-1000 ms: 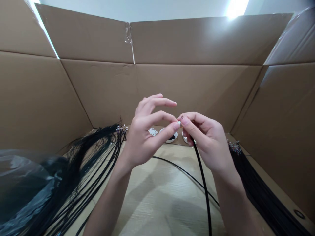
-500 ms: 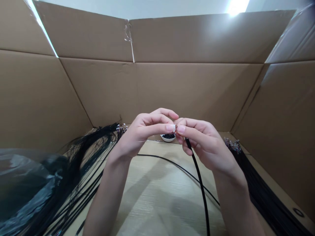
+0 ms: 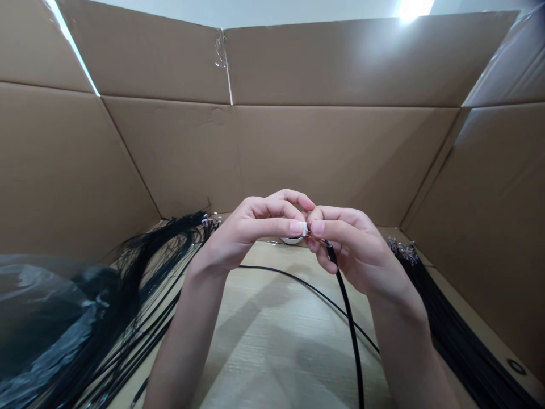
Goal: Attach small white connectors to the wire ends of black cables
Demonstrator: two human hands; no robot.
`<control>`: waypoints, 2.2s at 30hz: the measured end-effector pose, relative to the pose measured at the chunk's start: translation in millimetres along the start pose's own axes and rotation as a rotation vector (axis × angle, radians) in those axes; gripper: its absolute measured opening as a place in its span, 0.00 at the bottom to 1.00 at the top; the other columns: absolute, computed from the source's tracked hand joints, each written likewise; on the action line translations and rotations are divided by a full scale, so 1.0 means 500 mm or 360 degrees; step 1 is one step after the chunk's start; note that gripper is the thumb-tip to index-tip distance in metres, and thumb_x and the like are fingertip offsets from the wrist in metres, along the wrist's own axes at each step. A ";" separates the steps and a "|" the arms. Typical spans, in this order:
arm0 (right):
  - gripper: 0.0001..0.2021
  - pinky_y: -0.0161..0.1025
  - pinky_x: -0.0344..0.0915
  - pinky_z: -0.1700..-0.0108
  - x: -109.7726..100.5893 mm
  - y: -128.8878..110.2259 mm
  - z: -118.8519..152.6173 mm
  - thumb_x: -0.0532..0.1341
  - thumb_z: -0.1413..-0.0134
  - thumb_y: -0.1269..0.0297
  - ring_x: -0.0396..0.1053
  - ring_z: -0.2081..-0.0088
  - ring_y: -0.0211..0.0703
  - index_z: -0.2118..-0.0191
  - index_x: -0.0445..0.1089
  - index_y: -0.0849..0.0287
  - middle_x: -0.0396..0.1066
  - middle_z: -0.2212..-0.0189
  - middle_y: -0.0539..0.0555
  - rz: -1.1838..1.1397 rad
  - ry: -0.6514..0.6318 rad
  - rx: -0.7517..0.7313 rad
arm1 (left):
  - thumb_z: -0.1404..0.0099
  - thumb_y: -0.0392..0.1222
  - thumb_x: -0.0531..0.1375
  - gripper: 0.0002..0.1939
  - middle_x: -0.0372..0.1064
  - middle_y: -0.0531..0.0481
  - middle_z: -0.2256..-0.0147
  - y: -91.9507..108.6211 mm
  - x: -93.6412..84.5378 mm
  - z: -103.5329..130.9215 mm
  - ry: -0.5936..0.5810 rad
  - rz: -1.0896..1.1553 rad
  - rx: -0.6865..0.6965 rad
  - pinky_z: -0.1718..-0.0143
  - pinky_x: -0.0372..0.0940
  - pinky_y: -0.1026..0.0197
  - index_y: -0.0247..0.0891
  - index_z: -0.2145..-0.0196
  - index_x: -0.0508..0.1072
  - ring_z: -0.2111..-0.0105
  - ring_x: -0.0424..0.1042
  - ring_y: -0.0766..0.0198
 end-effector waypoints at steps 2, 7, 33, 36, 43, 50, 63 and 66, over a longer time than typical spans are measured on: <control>0.11 0.32 0.59 0.80 0.002 -0.001 -0.001 0.66 0.43 0.64 0.57 0.78 0.34 0.75 0.74 0.58 0.66 0.75 0.48 0.0015 0.0015 -0.0005 | 0.37 0.41 0.69 0.05 0.77 0.45 0.50 -0.001 0.000 0.000 0.0007 -0.0001 0.0001 0.43 0.72 0.42 0.46 0.70 0.86 0.48 0.76 0.46; 0.13 0.36 0.63 0.69 0.005 -0.008 -0.005 0.66 0.43 0.64 0.59 0.71 0.39 0.78 0.72 0.56 0.62 0.76 0.49 0.0069 0.0028 -0.0063 | 0.36 0.40 0.68 0.06 0.77 0.46 0.53 0.000 -0.004 0.000 0.0023 0.0011 0.0027 0.42 0.70 0.45 0.46 0.71 0.85 0.46 0.74 0.48; 0.15 0.41 0.56 0.58 -0.012 0.000 -0.012 0.64 0.42 0.67 0.56 0.65 0.43 0.80 0.69 0.55 0.59 0.74 0.48 0.0126 -0.0100 -0.0002 | 0.35 0.38 0.68 0.07 0.74 0.47 0.54 0.001 -0.001 0.001 0.0001 -0.0023 0.0030 0.45 0.69 0.49 0.46 0.70 0.86 0.51 0.74 0.54; 0.14 0.41 0.54 0.59 -0.010 0.000 -0.015 0.64 0.43 0.67 0.54 0.66 0.43 0.79 0.68 0.55 0.57 0.75 0.47 0.0100 -0.0120 0.0013 | 0.34 0.37 0.68 0.07 0.73 0.48 0.53 0.001 -0.001 0.001 -0.0005 -0.0013 0.0020 0.47 0.69 0.52 0.46 0.70 0.86 0.52 0.73 0.56; 0.13 0.41 0.52 0.63 -0.009 0.006 -0.020 0.63 0.45 0.65 0.51 0.68 0.42 0.79 0.66 0.56 0.56 0.75 0.48 0.0071 -0.0128 0.0077 | 0.34 0.38 0.70 0.05 0.73 0.48 0.57 -0.004 -0.001 -0.003 -0.0054 0.0084 0.0076 0.49 0.67 0.60 0.45 0.68 0.86 0.44 0.68 0.56; 0.12 0.41 0.58 0.59 -0.012 0.015 -0.021 0.64 0.43 0.64 0.57 0.65 0.43 0.77 0.69 0.58 0.62 0.72 0.50 -0.0054 -0.0147 0.0164 | 0.34 0.39 0.70 0.05 0.71 0.49 0.54 -0.001 -0.005 0.002 0.0039 -0.0032 0.0092 0.54 0.68 0.62 0.45 0.68 0.87 0.51 0.71 0.60; 0.10 0.45 0.65 0.49 -0.006 0.029 -0.031 0.69 0.45 0.65 0.60 0.62 0.45 0.76 0.77 0.56 0.63 0.71 0.51 -0.0416 -0.0198 0.0267 | 0.35 0.40 0.71 0.08 0.70 0.49 0.54 0.030 0.005 0.020 0.0338 -0.0358 0.0201 0.59 0.72 0.65 0.46 0.72 0.85 0.49 0.70 0.58; 0.10 0.45 0.65 0.48 -0.007 0.030 -0.031 0.69 0.45 0.65 0.61 0.61 0.45 0.77 0.77 0.56 0.63 0.71 0.51 -0.0428 -0.0199 0.0285 | 0.35 0.41 0.71 0.07 0.70 0.48 0.54 0.035 0.006 0.024 0.0384 -0.0454 0.0198 0.60 0.72 0.64 0.46 0.72 0.85 0.50 0.70 0.57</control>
Point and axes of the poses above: each hand's wrist, its own z-axis away from the middle knuckle, its own x-axis out of the palm, y = z × x, the point moved 3 cm from there along -z, towards the middle knuckle
